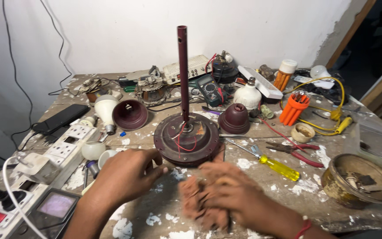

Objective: The person threads the motor wires through a long downrod tube and seats the tube onto the fan motor housing, then tightens the mounting nut at the base by hand. They briefly wipe the workbench with a cloth, then fit a bell-shaped cover over the tube and continue tightening fasteners on the assembly.

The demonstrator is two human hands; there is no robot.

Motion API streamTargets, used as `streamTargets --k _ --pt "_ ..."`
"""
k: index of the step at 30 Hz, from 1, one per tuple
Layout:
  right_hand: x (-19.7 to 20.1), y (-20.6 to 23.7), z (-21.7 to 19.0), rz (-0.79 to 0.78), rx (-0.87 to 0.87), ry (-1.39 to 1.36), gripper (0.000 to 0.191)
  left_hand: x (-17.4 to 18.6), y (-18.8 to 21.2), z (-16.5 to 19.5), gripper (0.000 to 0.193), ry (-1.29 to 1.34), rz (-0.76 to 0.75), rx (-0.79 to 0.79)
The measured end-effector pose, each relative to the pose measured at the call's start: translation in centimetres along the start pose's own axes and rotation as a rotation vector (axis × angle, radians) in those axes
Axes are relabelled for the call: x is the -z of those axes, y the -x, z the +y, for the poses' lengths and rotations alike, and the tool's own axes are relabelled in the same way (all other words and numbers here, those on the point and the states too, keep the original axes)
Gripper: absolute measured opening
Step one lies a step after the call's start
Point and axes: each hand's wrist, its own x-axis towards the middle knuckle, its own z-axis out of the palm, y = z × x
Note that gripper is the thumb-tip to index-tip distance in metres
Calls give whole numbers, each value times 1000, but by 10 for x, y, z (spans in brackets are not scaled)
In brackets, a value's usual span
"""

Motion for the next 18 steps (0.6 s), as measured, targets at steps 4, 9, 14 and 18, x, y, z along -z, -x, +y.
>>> streamTargets --k 4,9,14,18 --pt "36 27 28 56 -152 126 33 -7 -6 17 25 48 -35 -69" --pt "63 50 32 97 -233 142 28 -13 -15 41 25 45 -57 -156" --pt "64 52 23 107 -627 -60 13 -17 -25 62 26 30 -100 -213" --pt "36 41 17 103 -546 100 52 -25 -36 81 28 17 -120 -278"
